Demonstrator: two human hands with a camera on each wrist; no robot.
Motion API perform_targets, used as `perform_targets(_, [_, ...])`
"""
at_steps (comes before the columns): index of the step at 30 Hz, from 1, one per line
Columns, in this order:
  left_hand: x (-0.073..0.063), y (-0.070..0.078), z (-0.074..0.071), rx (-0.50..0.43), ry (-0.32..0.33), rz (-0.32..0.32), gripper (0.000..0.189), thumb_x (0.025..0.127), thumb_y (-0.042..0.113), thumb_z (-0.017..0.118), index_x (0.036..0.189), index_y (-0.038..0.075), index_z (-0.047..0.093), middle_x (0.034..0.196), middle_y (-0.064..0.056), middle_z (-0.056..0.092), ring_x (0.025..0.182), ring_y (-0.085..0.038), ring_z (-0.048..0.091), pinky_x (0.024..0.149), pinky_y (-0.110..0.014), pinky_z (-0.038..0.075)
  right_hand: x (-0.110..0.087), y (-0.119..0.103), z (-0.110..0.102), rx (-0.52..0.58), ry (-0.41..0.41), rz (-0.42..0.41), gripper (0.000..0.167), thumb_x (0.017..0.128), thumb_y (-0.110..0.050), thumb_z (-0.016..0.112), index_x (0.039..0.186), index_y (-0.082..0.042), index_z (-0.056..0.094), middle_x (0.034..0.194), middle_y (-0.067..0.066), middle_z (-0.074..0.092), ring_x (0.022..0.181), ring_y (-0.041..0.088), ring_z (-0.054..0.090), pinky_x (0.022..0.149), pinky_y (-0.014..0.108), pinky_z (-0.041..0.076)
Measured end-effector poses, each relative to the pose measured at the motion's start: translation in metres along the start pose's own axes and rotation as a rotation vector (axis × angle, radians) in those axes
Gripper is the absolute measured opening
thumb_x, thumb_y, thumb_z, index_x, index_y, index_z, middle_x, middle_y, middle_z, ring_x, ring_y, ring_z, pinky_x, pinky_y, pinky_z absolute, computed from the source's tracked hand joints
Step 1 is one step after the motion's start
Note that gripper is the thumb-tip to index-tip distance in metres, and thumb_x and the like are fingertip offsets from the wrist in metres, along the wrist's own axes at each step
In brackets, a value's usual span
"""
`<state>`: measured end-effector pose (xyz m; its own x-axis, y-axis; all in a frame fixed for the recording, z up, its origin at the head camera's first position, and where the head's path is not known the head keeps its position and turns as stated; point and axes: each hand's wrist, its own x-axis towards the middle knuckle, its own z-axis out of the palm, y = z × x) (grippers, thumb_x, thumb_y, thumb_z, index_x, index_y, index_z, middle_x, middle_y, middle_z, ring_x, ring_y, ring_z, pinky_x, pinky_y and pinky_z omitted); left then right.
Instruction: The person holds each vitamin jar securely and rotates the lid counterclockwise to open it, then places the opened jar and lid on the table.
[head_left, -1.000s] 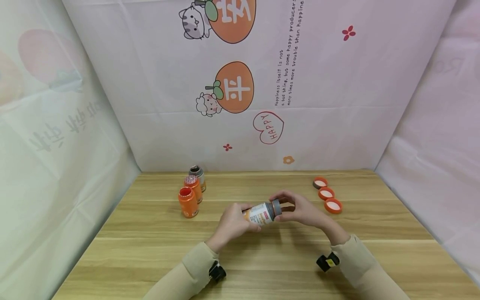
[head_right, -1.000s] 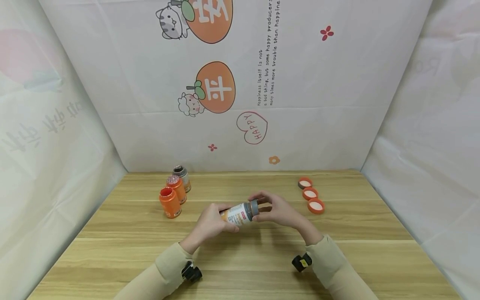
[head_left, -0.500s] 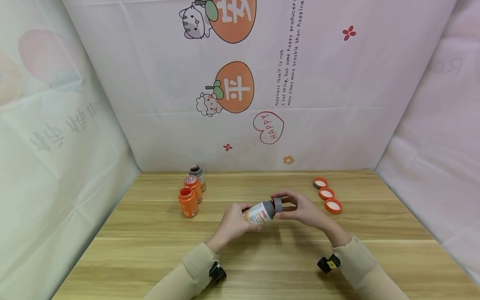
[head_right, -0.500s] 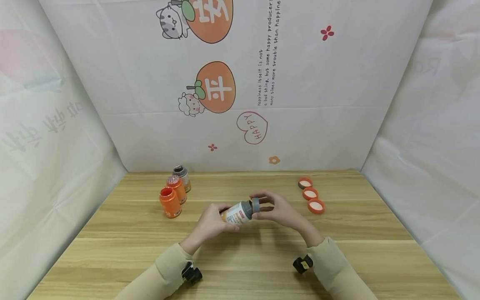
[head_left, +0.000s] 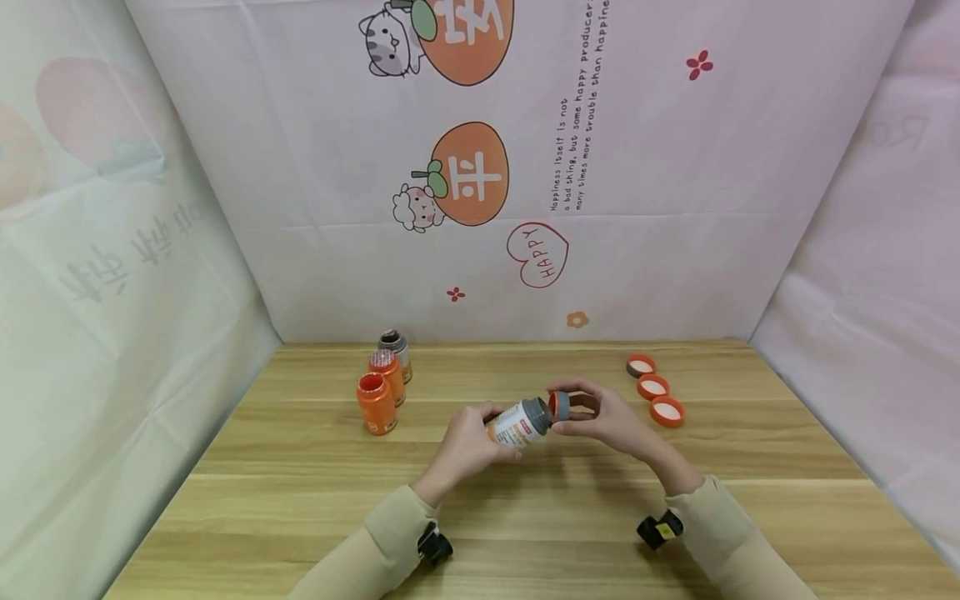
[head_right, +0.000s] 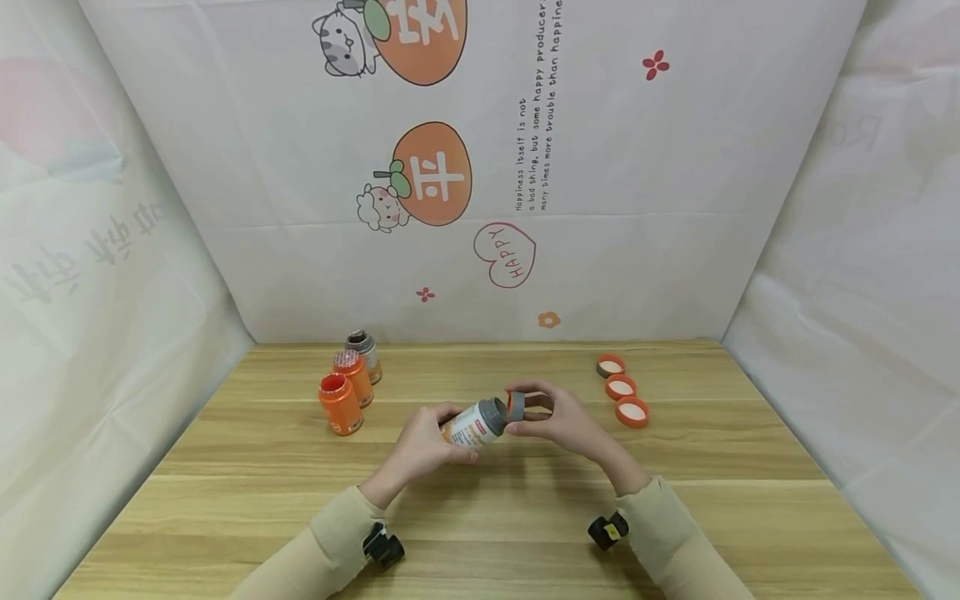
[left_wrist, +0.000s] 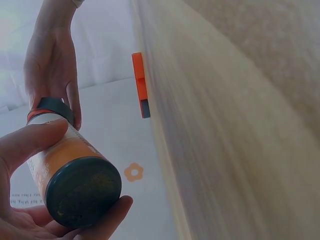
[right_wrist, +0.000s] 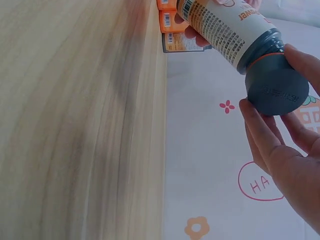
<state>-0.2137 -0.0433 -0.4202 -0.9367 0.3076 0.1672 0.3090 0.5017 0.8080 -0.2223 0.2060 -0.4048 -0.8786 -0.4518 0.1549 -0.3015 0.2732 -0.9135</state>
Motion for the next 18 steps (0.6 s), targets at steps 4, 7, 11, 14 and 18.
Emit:
perform_targets(4, [0.001, -0.001, -0.001, -0.007, 0.006, 0.000, 0.062, 0.057, 0.023, 0.087, 0.113, 0.010, 0.066, 0.097, -0.002, 0.067, 0.081, -0.012, 0.057, 0.071, -0.029, 0.047, 0.000, 0.002, -0.002, 0.043, -0.006, -0.003, 0.059, 0.080, -0.016, 0.076, 0.131, -0.009, 0.049, 0.132, 0.018, 0.049, 0.110, 0.033, 0.058, 0.085, 0.028, 0.052])
perform_targets(7, [0.002, -0.002, -0.002, -0.009, 0.012, -0.008, 0.062, 0.057, 0.023, 0.087, 0.113, 0.010, 0.065, 0.097, -0.002, 0.067, 0.081, -0.012, 0.057, 0.071, -0.029, 0.047, 0.000, 0.004, -0.004, 0.043, 0.003, -0.008, 0.060, 0.079, -0.015, 0.077, 0.131, -0.005, 0.048, 0.132, 0.020, 0.048, 0.110, 0.030, 0.058, 0.086, 0.025, 0.051])
perform_targets(11, [0.004, -0.003, -0.003, -0.009, 0.021, -0.015, 0.061, 0.057, 0.023, 0.087, 0.112, 0.009, 0.065, 0.096, -0.002, 0.067, 0.080, -0.012, 0.058, 0.071, -0.030, 0.048, 0.000, 0.004, -0.006, 0.038, 0.014, -0.007, 0.061, 0.078, -0.016, 0.078, 0.129, -0.005, 0.048, 0.132, 0.022, 0.048, 0.112, 0.033, 0.057, 0.086, 0.023, 0.050])
perform_targets(14, [0.005, -0.004, -0.003, -0.005, 0.028, -0.013, 0.060, 0.058, 0.022, 0.087, 0.112, 0.009, 0.065, 0.096, -0.002, 0.067, 0.080, -0.012, 0.058, 0.071, -0.030, 0.049, 0.000, 0.004, -0.009, 0.036, 0.013, -0.004, 0.062, 0.077, -0.017, 0.078, 0.130, -0.004, 0.048, 0.131, 0.020, 0.050, 0.114, 0.038, 0.055, 0.087, 0.022, 0.050])
perform_targets(18, [0.008, -0.005, -0.005, 0.002, 0.047, -0.002, 0.060, 0.058, 0.021, 0.086, 0.111, 0.007, 0.064, 0.097, -0.005, 0.067, 0.081, -0.014, 0.059, 0.072, -0.031, 0.049, 0.000, 0.006, -0.012, 0.027, 0.010, -0.009, 0.062, 0.077, -0.016, 0.078, 0.129, -0.004, 0.047, 0.127, 0.018, 0.055, 0.115, 0.039, 0.055, 0.087, 0.023, 0.050])
